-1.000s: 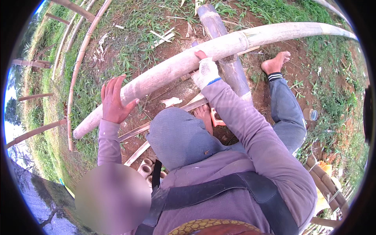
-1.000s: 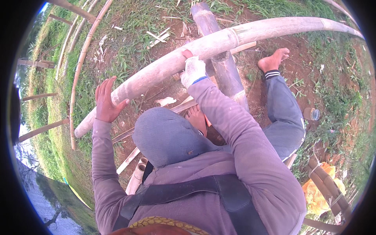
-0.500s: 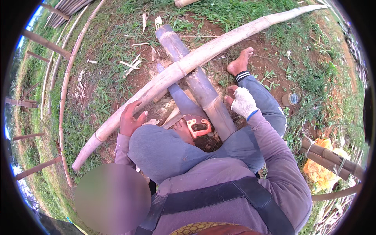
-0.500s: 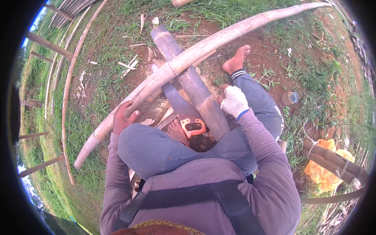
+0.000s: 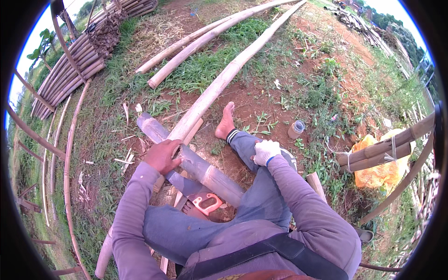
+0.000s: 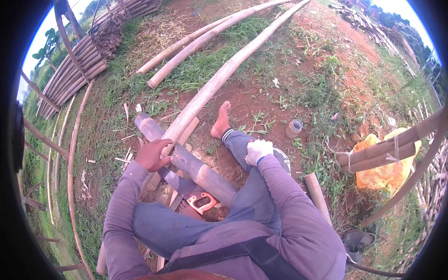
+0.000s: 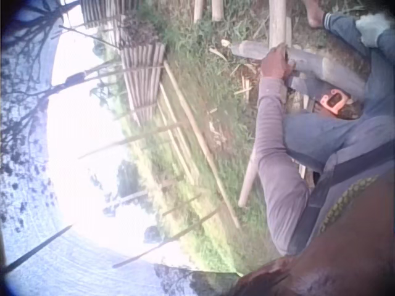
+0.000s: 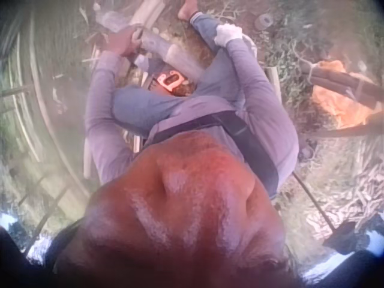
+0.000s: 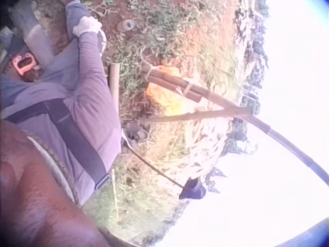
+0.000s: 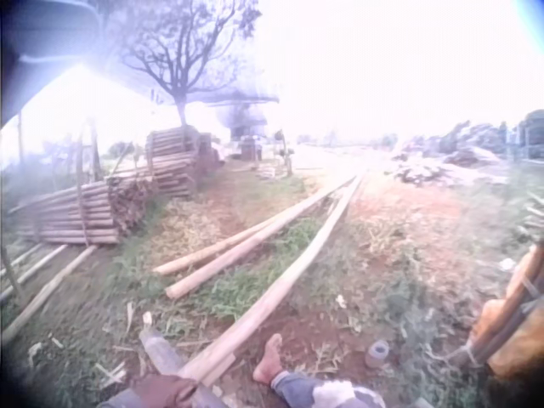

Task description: The person sits on the ground and uses a hand saw to cut long bamboo poles into shorter sections. They position the bamboo on a support, saw through it, and move the cut pieces aside. The person repeats this process with multiple bamboo poles.

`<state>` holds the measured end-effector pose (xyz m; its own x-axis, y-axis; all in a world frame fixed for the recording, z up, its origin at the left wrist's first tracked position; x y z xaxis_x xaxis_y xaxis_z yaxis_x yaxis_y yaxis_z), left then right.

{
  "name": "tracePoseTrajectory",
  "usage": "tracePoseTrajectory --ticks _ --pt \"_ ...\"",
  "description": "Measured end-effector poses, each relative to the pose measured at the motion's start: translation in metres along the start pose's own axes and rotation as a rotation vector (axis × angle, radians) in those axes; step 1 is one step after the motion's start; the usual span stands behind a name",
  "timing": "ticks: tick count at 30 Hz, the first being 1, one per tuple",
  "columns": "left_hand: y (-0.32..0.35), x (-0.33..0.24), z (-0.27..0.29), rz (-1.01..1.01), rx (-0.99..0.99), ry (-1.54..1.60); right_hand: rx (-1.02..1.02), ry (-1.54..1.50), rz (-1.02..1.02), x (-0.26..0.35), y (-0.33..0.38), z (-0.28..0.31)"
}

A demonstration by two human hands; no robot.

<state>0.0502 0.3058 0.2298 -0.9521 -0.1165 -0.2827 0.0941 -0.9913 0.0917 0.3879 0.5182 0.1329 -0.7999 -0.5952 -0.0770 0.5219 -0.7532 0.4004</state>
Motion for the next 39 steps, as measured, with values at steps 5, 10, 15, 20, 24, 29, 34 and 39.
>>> tracePoseTrajectory --ticks 5,10,15,20,24,29,34,39 --pt "0.025 0.064 -0.084 0.104 0.575 0.145 -0.019 0.01 0.033 0.003 -0.003 -0.004" --pt "0.041 0.107 -0.085 0.346 0.354 0.1 -0.085 0.038 0.08 -0.003 -0.01 -0.02" --pt "0.066 0.127 -0.085 0.436 0.41 0.085 -0.099 0.013 0.087 -0.004 -0.01 -0.018" --pt "0.08 0.135 -0.086 0.464 0.404 0.117 -0.115 -0.036 0.049 -0.007 -0.008 -0.016" --pt "0.096 0.143 -0.085 0.485 0.373 0.135 -0.109 -0.052 0.055 -0.004 -0.007 -0.013" --pt "0.105 0.146 -0.084 0.504 0.35 0.151 -0.1 -0.061 0.06 -0.005 -0.004 -0.012" --pt "0.106 0.132 -0.072 0.572 0.355 0.197 -0.072 -0.059 0.05 -0.005 -0.002 -0.01" --pt "0.117 0.142 -0.075 0.586 0.32 0.167 -0.038 -0.065 0.029 -0.001 0.002 -0.001"
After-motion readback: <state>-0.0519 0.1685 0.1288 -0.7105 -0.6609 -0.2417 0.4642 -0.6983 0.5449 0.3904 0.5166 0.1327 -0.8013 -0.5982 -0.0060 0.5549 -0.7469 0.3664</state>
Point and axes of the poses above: each hand's wrist, its own y-axis away from the middle knuckle, its own z-axis out of the back of the hand, x = y × z, the point moved 2 cm from there along -y, towards the middle knuckle, and after that the axes turned 1 degree about y, right-handed, at the moved point
